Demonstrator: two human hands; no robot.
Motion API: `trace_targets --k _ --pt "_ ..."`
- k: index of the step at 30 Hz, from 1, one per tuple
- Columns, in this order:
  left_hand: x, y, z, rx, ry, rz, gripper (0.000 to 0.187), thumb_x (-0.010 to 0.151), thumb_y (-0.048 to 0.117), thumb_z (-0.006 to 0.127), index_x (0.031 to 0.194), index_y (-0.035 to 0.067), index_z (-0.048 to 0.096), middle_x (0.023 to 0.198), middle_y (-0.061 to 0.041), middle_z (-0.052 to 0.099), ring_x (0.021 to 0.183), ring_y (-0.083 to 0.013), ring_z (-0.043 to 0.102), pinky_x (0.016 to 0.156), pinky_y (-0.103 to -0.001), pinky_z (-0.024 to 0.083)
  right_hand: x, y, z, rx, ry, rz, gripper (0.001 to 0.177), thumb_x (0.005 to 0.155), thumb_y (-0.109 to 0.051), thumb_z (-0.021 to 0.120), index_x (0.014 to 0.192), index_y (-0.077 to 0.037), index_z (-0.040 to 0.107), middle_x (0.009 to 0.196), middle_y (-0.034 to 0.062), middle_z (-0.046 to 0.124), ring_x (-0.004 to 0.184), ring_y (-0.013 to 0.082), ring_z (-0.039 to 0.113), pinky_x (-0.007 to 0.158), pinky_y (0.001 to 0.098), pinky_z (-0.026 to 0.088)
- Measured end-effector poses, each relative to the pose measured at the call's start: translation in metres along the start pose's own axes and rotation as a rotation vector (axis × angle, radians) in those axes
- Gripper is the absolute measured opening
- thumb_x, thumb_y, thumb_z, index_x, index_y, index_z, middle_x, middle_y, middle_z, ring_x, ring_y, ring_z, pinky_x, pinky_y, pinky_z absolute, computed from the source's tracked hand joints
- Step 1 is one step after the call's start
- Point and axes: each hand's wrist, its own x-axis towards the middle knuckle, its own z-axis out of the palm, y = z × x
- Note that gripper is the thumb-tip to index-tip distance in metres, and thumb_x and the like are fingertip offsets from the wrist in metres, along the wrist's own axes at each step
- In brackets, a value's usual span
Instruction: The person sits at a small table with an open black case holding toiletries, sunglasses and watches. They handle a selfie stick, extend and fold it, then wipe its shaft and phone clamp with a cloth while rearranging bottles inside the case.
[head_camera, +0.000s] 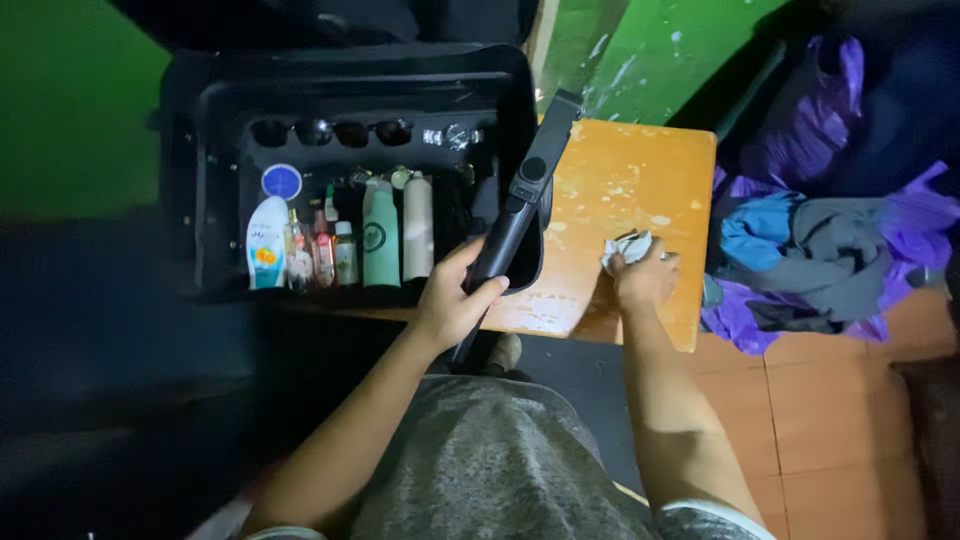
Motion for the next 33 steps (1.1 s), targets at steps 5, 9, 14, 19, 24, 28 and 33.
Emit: trace_targets --k 5,9,14,19,24,28,33 --pt "-0.002 0.003 0.003 -0.02 0.029 -0.015 0.05 0.095 0.008 0.054 0.145 0.002 0.056 0.098 -0.004 0.061 0.077 -0.0105 0.061 0.068 -0.026 0.052 0.003 -0.012 -0.038 0.391 0.116 -0.3 0.057 0.077 -0.025 0.085 0.126 -0.01 0.061 0.123 0.0177 0.059 0.115 0.0385 0.06 0.097 0.0481 0.051" --pt "0.0 -0.003 0.002 -0.14 0.029 -0.02 0.054 0.101 0.03 0.039 0.148 0.007 0.051 0.092 -0.004 0.064 0.074 -0.0119 0.062 0.069 -0.025 0.053 -0.027 -0.048 -0.094 0.69 0.162 -0.646 0.043 0.082 -0.015 0.081 0.119 -0.004 0.062 0.118 0.0174 0.059 0.114 0.0361 0.061 0.101 0.0451 0.052" --pt "0.009 -0.029 0.015 -0.256 0.022 -0.198 0.07 0.109 0.055 0.024 0.134 0.002 0.061 0.087 -0.008 0.059 0.069 -0.0137 0.058 0.062 -0.028 0.05 -0.101 -0.102 -0.152 0.719 0.265 -1.094 0.064 0.068 -0.017 0.083 0.128 -0.006 0.063 0.136 0.0232 0.055 0.128 0.0431 0.055 0.111 0.049 0.046" --pt "0.019 -0.046 -0.004 0.096 0.053 0.166 0.083 0.11 0.067 0.014 0.131 0.001 0.06 0.12 -0.009 0.067 0.112 -0.0186 0.064 0.1 -0.032 0.049 -0.15 -0.133 -0.167 0.604 0.029 -1.412 0.06 0.067 -0.026 0.087 0.122 -0.013 0.068 0.133 0.0189 0.058 0.119 0.041 0.06 0.102 0.0485 0.051" --pt "0.007 -0.043 -0.007 -0.15 0.071 -0.159 0.083 0.109 0.062 0.022 0.162 0.006 0.053 0.118 -0.018 0.062 0.099 -0.0363 0.059 0.085 -0.047 0.049 -0.147 -0.145 -0.171 0.692 0.116 -1.102 0.057 0.074 -0.021 0.081 0.127 -0.007 0.065 0.134 0.0208 0.057 0.118 0.0404 0.063 0.1 0.0467 0.053" --pt "0.011 -0.02 -0.024 0.041 0.113 0.09 0.076 0.111 0.06 0.023 0.145 0.001 0.057 0.131 -0.012 0.066 0.121 -0.0227 0.061 0.105 -0.031 0.044 -0.164 -0.155 -0.177 0.538 0.008 -1.249 0.056 0.066 -0.022 0.084 0.118 -0.008 0.069 0.125 0.0186 0.062 0.104 0.038 0.065 0.088 0.0438 0.054" --pt "0.013 0.016 -0.057 0.105 0.144 0.198 0.051 0.104 0.03 0.061 0.145 0.001 0.051 0.129 -0.016 0.069 0.117 -0.0221 0.064 0.099 -0.033 0.051 -0.205 -0.195 -0.181 0.619 -0.006 -1.221 0.061 0.072 -0.025 0.083 0.126 -0.008 0.061 0.126 0.0166 0.062 0.118 0.0381 0.063 0.1 0.0427 0.053"
